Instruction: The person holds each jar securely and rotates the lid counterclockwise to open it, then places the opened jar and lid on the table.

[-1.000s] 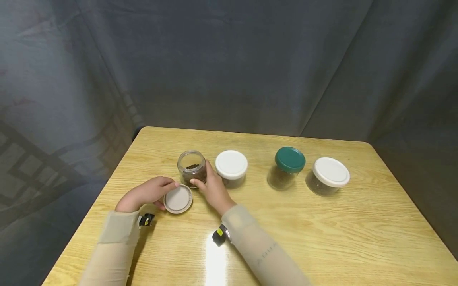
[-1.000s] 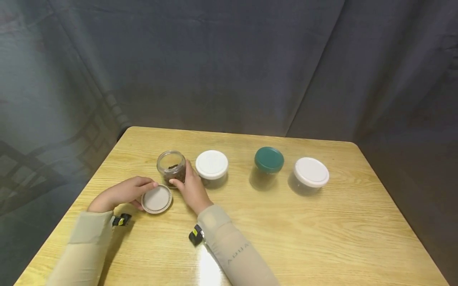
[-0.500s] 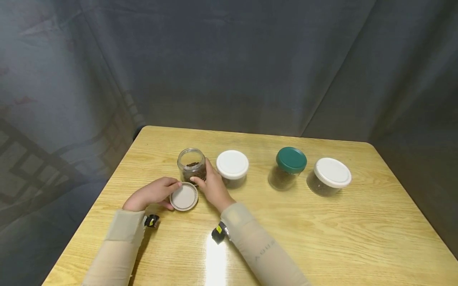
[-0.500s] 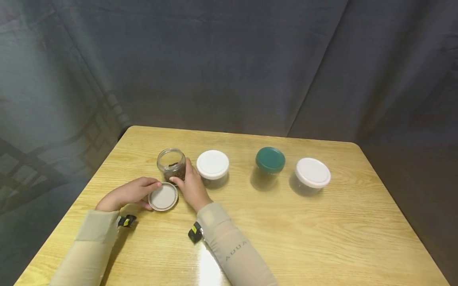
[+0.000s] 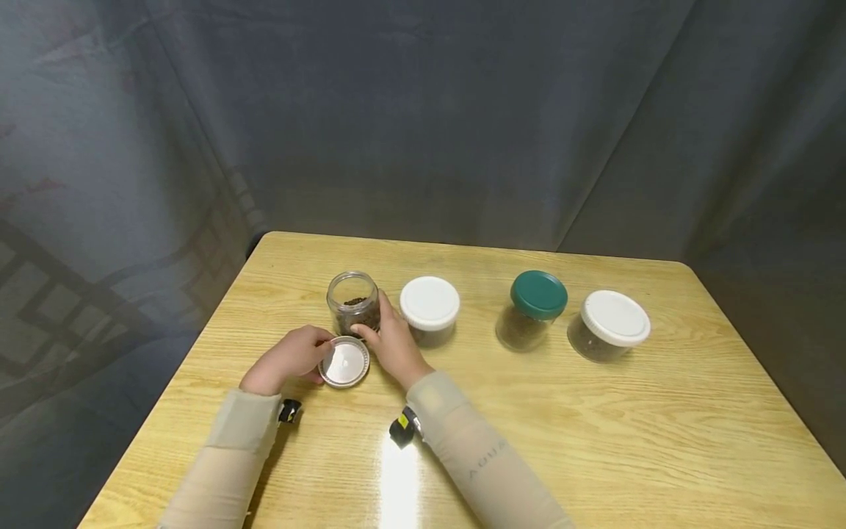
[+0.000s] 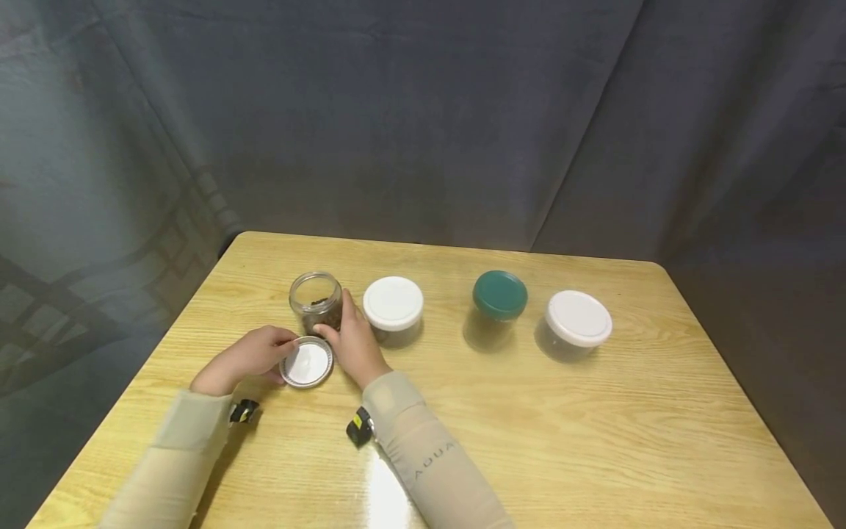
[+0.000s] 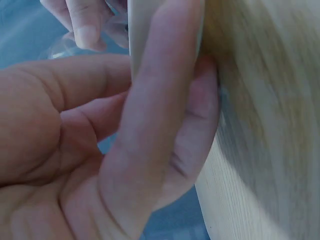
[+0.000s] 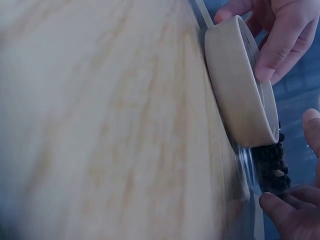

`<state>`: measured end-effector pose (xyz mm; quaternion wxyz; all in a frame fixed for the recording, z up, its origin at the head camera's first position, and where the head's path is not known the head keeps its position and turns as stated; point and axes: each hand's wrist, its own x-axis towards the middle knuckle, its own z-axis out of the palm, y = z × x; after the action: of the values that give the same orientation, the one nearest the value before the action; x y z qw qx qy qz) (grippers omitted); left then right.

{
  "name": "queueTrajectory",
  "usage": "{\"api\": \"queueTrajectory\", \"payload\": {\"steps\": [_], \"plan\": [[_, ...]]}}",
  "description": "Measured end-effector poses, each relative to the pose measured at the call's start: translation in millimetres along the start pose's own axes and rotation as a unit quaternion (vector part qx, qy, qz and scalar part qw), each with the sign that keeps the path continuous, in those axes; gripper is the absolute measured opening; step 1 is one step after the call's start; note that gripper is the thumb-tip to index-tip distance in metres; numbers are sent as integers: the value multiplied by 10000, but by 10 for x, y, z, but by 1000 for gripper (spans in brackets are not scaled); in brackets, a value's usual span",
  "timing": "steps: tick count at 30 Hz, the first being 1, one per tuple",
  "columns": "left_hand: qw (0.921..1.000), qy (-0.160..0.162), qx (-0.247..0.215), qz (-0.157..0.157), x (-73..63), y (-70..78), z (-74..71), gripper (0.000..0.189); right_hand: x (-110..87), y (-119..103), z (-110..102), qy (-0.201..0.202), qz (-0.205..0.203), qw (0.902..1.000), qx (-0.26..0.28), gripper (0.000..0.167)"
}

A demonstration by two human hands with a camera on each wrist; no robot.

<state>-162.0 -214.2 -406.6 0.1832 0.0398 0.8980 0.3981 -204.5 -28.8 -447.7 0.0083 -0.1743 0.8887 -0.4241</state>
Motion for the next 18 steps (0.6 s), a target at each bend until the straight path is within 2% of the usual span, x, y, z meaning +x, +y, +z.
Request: {"api": "queueTrajectory", "payload": {"steps": [8,18], "plan": [[9979,351,547,17,30,-20,44,24,15,5,8,-3,-38,10000,-57,87],[9976,463,471,-207,66,-53,81,18,25,9,14,-12,-44,10000,-17,86]]}}
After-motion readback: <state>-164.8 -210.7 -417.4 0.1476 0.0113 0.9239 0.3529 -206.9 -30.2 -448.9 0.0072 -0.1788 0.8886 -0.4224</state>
